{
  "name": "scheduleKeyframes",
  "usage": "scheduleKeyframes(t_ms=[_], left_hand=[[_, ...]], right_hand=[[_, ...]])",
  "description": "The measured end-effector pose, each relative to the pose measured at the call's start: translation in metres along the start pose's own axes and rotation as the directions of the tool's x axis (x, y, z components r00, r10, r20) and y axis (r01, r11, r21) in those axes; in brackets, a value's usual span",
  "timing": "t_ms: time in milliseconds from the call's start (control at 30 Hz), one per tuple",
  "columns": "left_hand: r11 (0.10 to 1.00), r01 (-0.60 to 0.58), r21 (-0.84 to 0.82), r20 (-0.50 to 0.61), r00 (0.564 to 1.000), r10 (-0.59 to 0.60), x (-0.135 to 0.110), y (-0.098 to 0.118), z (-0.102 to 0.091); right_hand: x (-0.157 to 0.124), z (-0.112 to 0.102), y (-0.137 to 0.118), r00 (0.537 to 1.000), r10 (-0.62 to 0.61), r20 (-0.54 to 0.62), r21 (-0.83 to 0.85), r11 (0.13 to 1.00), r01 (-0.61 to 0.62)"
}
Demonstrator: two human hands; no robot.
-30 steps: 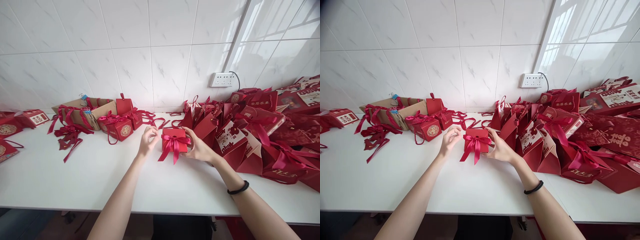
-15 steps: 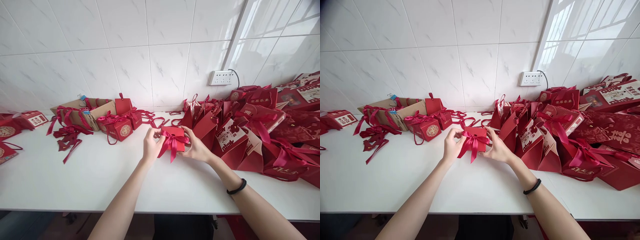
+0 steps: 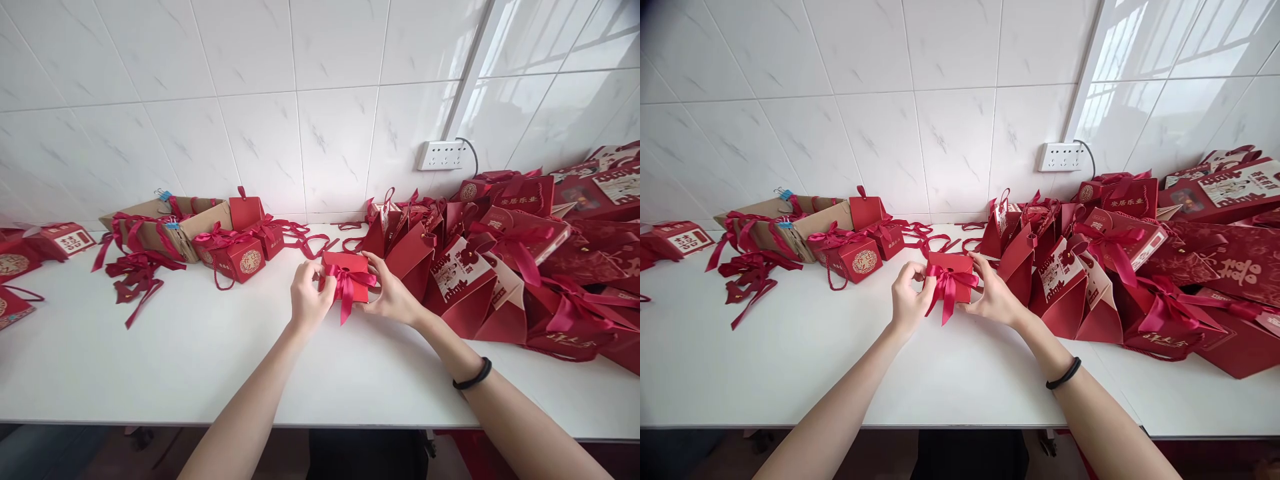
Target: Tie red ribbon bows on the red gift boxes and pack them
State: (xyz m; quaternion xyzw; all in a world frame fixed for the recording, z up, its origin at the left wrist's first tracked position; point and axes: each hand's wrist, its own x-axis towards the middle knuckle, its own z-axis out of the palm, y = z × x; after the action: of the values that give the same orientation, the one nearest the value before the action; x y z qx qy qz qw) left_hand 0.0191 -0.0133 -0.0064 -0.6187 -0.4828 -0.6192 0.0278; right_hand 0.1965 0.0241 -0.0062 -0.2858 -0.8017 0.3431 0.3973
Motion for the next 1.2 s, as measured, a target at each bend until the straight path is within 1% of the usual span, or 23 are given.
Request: scheduleKeyframes(t_ms=[67,200,433,600,767,833,900,967,1067,1133,1200], left_hand=[[1.000,-0.015,-0.014,-0.009,1.000,0.015,-0.001,0.000,0.001],[0.999,0.019,-0.034,-0.016,1.000,-0.019,-0.003,0.001,0.001],[0.993,0.081,-0.082,0.042,0.996,-0.078,-0.004,-0.002,0.000],[0.992,0.080,-0.097,0.059,0.995,-0.075,-0.004,-0.004,0.001],[0.992,0.062,-0.108,0.047,0.997,-0.057,-0.002,-0.002,-0.001],[0.992,0.031,-0.121,0.097,0.995,-0.020,0.000,-0.001,-0.004],[0.984,0.023,-0.178,0.193,0.981,0.012,0.004,-0.001,-0.008],[0.960,0.077,-0.271,0.296,0.955,0.007,0.009,-0.002,-0.013],[0.904,0.219,-0.366,0.395,0.917,-0.062,0.016,-0.004,-0.020],[0.895,0.285,-0.342,0.415,0.901,-0.129,0.020,-0.004,-0.023],[0.910,0.313,-0.273,0.405,0.895,-0.186,0.022,-0.004,-0.024]], right_hand=[[0.000,0.000,0.001,1.000,-0.012,-0.002,-0.011,1.000,0.012],[0.000,0.001,0.003,0.999,-0.038,-0.010,-0.040,0.998,0.038],[-0.001,0.000,0.006,1.000,-0.023,-0.005,-0.034,0.999,0.023],[-0.001,-0.001,0.006,1.000,-0.024,-0.011,-0.049,0.999,0.024],[-0.002,-0.001,0.007,0.999,-0.035,-0.009,-0.049,0.998,0.035],[-0.002,-0.001,0.007,1.000,-0.025,-0.012,-0.050,0.998,0.025],[-0.002,-0.001,0.007,1.000,-0.021,-0.012,-0.055,0.998,0.020],[-0.002,-0.002,0.008,1.000,-0.029,-0.008,-0.055,0.998,0.028],[-0.001,-0.004,0.008,0.999,-0.037,-0.002,-0.049,0.998,0.036],[-0.002,-0.005,0.007,0.999,-0.043,0.005,-0.051,0.998,0.043],[-0.002,-0.005,0.007,0.998,-0.059,0.018,-0.054,0.997,0.060]])
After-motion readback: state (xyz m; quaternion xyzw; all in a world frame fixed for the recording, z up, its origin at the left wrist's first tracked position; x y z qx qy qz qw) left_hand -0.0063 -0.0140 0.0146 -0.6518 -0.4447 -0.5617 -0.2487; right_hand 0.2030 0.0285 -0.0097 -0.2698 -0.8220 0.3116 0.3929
